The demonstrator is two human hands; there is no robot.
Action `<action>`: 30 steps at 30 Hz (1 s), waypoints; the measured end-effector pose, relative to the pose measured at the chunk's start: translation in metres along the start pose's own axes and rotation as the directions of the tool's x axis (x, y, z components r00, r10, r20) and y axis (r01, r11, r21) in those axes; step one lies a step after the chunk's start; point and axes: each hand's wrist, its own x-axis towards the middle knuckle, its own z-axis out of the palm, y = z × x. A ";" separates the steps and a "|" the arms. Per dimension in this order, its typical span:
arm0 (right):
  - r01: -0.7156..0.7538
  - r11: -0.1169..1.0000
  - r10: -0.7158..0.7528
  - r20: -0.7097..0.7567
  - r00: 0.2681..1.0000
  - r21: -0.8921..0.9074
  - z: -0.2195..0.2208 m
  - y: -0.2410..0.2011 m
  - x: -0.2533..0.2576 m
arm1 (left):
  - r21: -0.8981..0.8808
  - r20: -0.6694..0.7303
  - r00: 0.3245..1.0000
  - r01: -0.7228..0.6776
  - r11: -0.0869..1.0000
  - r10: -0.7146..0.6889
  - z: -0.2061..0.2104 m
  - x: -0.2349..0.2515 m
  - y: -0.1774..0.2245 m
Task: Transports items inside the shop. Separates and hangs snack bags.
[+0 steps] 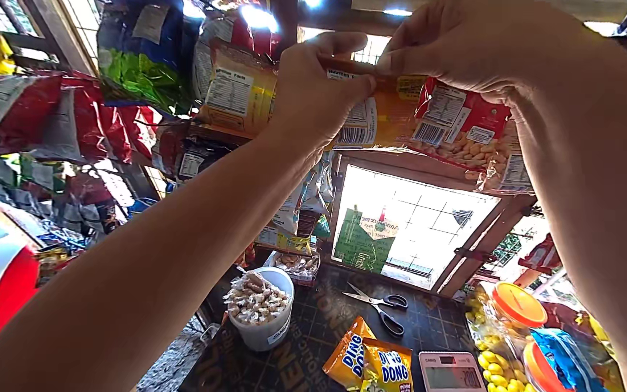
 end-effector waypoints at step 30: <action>0.053 0.996 -0.056 0.049 0.997 0.076 0.000 0.006 -0.002 | 0.087 0.021 0.995 -0.098 0.991 0.096 0.000 0.000 0.000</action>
